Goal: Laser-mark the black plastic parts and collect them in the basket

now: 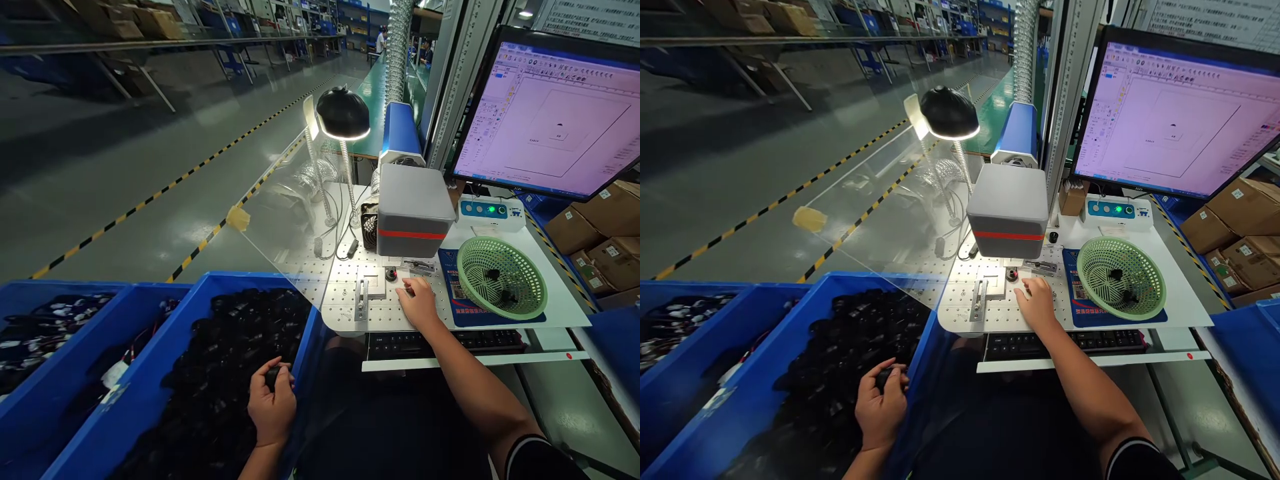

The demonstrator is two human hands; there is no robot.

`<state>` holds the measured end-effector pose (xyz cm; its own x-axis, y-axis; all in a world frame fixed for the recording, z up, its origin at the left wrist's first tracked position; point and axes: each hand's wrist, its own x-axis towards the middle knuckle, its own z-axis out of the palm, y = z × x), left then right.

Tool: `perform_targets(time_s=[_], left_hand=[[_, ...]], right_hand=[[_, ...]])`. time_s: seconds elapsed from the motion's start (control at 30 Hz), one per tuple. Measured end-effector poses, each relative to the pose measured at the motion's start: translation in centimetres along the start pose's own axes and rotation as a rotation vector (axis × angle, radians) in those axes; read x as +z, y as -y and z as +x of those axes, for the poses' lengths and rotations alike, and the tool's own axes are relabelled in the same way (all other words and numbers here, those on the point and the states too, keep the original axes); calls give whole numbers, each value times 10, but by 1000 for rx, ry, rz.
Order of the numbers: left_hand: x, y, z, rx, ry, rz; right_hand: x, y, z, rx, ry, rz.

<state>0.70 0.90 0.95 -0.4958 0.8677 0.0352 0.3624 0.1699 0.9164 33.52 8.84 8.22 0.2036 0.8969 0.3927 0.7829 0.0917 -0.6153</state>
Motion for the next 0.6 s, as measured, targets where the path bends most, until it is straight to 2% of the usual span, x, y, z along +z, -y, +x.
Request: perform_targets(time_s=[0.13, 0.3, 0.43, 0.6], left_hand=[[2, -3, -1, -68, 15, -145], [6, -8, -3, -102, -23, -238], [6, -10, -1, -113, -27, -260], [5, -9, 0, -123, -24, -254]], right_hand=[[-30, 10, -55, -120, -37, 81], [-59, 16, -115, -193, 79, 74], [-62, 10, -138, -199, 173, 42], [-56, 5, -145, -203, 204, 17]])
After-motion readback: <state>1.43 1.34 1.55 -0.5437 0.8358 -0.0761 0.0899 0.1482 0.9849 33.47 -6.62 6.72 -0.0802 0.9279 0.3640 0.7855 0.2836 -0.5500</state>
